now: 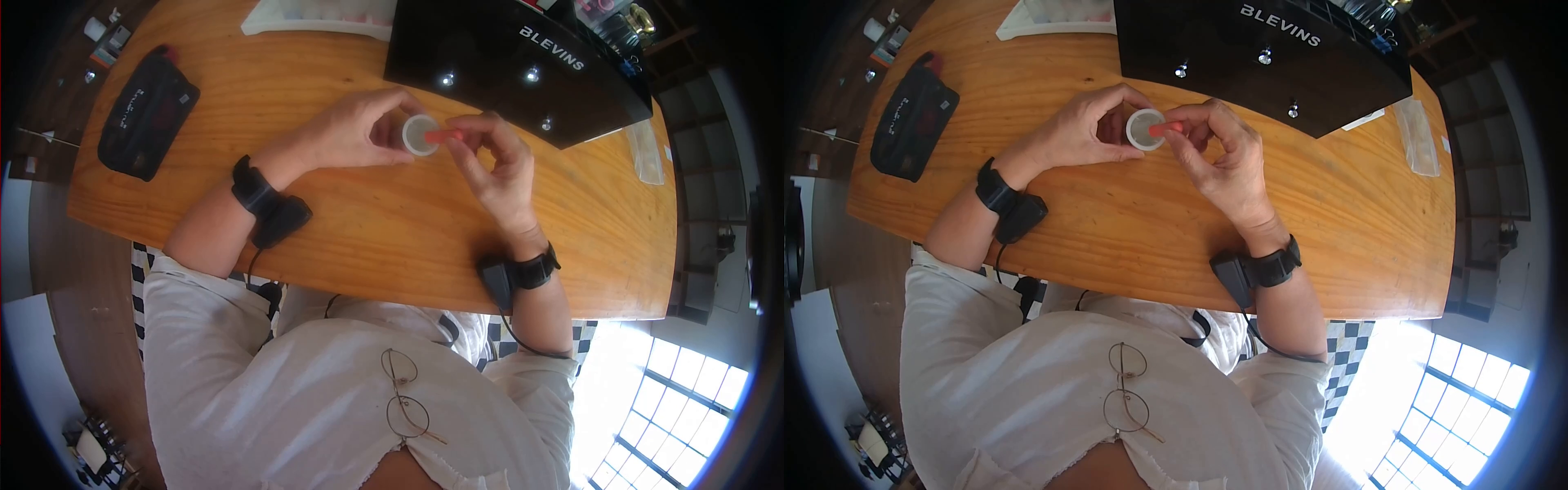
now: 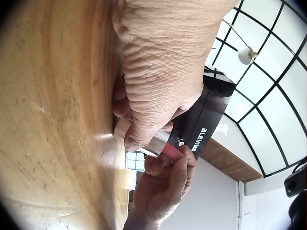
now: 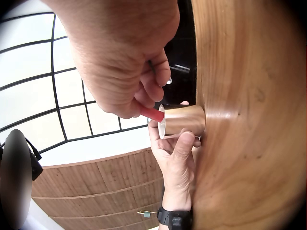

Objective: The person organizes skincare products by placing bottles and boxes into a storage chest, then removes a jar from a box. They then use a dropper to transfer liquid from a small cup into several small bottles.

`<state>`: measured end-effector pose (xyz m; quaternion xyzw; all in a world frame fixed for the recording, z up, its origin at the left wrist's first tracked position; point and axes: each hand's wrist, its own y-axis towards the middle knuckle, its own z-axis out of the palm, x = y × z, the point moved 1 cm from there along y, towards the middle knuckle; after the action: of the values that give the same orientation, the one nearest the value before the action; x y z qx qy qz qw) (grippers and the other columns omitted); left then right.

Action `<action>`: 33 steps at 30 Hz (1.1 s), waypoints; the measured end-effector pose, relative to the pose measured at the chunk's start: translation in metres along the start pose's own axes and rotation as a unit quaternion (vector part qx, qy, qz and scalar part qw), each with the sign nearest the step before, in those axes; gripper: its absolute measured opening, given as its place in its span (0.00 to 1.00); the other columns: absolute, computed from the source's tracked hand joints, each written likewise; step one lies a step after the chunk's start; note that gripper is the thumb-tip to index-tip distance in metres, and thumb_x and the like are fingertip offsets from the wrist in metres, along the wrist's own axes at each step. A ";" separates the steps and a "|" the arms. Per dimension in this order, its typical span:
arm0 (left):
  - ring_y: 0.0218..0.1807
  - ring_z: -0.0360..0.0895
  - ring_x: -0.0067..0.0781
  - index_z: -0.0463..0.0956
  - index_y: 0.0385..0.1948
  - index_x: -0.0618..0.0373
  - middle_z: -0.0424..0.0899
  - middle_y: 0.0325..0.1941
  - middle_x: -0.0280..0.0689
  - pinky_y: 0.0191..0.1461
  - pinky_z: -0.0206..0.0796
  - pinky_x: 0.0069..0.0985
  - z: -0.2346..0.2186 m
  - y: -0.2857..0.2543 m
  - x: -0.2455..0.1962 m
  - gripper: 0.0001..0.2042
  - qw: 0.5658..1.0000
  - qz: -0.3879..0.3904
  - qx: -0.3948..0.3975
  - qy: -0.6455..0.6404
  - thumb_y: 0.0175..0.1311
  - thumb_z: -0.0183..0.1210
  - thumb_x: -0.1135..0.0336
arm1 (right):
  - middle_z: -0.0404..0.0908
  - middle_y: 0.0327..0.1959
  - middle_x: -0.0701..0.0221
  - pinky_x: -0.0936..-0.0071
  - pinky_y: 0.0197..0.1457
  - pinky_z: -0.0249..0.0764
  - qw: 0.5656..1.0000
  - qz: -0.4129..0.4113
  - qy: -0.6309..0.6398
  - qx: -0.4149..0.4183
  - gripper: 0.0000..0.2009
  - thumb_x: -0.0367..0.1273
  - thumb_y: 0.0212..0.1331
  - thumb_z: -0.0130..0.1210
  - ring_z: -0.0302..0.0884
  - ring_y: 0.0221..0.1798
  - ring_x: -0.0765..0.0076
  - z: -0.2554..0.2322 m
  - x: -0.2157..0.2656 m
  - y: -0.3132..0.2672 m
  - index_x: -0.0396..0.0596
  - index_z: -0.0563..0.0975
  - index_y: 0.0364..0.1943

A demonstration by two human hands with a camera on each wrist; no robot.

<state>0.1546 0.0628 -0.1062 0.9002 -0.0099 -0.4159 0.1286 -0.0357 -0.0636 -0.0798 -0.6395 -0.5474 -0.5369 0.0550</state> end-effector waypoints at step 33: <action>0.29 0.79 0.19 0.75 0.50 0.55 0.83 0.36 0.31 0.31 0.72 0.18 0.000 -0.001 -0.002 0.25 0.999 -0.002 0.007 -0.040 0.51 0.76 0.64 | 0.82 0.33 0.71 0.83 0.32 0.73 0.999 -0.001 -0.024 0.030 0.08 0.21 0.53 0.67 0.75 0.26 0.82 0.001 0.002 0.000 0.43 0.84 0.37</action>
<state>0.1534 0.0637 -0.1049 0.8837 -0.0158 -0.4519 0.1206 -0.0359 -0.0619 -0.0788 -0.6498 -0.5652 -0.5047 0.0601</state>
